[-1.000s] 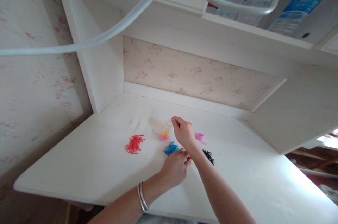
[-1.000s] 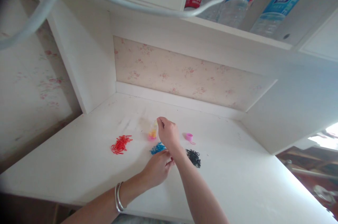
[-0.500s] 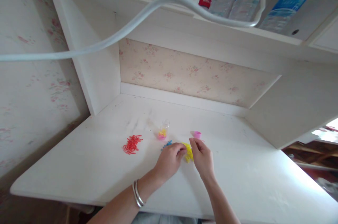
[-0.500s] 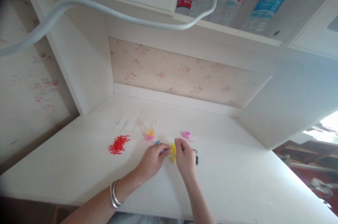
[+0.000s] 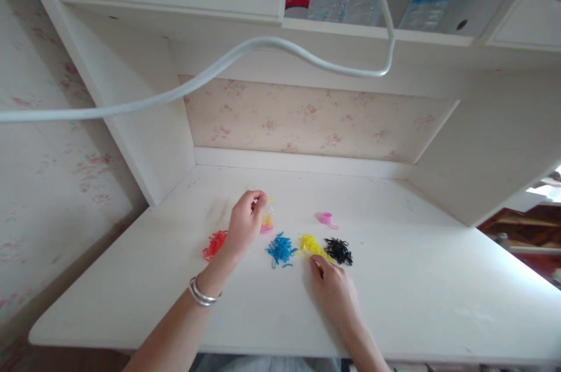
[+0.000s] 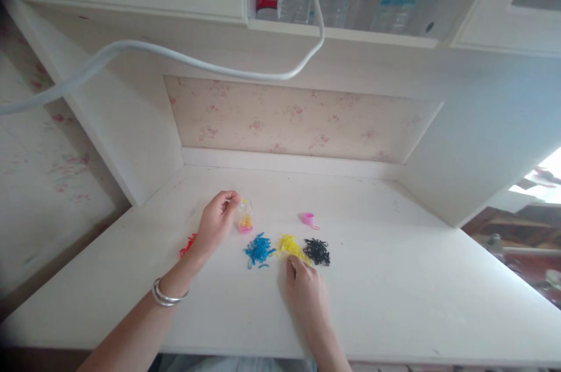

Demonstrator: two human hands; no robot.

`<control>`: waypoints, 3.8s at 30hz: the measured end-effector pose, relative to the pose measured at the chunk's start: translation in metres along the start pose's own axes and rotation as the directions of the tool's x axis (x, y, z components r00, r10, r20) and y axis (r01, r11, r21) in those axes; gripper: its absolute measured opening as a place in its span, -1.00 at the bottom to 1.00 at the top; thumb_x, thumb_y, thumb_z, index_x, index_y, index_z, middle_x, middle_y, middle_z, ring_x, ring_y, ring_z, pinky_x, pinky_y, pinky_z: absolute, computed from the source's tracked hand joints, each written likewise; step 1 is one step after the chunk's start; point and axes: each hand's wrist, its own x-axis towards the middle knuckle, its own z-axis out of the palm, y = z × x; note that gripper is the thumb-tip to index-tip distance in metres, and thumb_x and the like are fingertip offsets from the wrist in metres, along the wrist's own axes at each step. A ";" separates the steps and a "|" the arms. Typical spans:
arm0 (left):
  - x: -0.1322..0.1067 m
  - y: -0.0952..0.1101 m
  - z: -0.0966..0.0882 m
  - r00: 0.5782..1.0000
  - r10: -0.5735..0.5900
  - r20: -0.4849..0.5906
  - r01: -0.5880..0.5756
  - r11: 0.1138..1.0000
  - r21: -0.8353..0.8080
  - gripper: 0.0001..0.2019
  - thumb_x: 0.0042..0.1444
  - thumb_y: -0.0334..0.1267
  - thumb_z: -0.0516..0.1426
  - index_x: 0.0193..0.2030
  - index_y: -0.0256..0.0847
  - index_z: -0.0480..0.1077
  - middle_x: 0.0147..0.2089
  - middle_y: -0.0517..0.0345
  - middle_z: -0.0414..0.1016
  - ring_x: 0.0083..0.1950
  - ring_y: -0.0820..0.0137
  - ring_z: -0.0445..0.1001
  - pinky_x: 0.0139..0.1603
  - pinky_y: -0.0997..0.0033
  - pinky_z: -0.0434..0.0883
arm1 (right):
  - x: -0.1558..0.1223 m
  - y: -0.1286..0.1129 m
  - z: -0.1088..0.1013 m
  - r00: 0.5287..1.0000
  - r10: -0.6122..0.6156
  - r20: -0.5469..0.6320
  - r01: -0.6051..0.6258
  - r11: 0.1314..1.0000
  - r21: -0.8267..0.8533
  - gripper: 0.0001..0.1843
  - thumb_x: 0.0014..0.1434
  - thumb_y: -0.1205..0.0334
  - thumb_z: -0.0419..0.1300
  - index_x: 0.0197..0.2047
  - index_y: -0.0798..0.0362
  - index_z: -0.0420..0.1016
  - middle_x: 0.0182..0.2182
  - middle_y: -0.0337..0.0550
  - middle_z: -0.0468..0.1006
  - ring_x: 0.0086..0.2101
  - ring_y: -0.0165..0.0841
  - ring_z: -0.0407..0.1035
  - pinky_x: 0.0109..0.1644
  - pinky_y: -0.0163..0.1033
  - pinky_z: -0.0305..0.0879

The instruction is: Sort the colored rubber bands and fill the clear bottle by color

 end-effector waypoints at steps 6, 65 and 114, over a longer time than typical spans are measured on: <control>0.021 -0.011 -0.004 0.999 0.029 0.031 -0.032 0.993 0.112 -0.75 0.20 -0.12 0.00 -0.24 -0.21 0.41 -0.27 0.13 0.51 -0.28 0.39 0.45 -0.20 0.42 0.35 | -0.002 0.004 0.000 0.999 0.032 -0.011 -0.031 0.999 0.040 -0.60 0.28 0.08 -0.16 -0.15 -0.05 0.49 -0.33 -0.10 0.61 -0.38 -0.24 0.48 -0.39 -0.28 0.19; -0.049 -0.024 0.010 0.911 0.057 0.408 -0.151 0.967 0.204 -0.73 0.26 -0.20 -0.08 -0.28 -0.15 0.42 -0.26 0.16 0.45 -0.24 0.41 0.42 -0.23 0.46 0.31 | 0.064 -0.103 -0.047 0.982 -0.140 -0.126 0.187 0.813 0.552 -0.63 0.22 -0.01 -0.01 -0.29 0.06 0.50 -0.57 -0.28 0.40 -0.55 -0.46 0.20 -0.47 -0.39 0.08; -0.063 -0.010 0.061 0.878 0.199 0.435 -0.214 0.977 -0.015 -0.78 0.27 -0.27 -0.05 -0.16 -0.16 0.41 -0.17 0.08 0.43 -0.14 0.41 0.42 -0.05 0.38 0.38 | -0.002 0.005 -0.017 0.991 0.081 0.106 -0.077 0.996 -0.049 -0.65 0.25 0.05 -0.08 -0.17 -0.15 0.53 -0.35 -0.14 0.61 -0.37 -0.29 0.48 -0.41 -0.30 0.10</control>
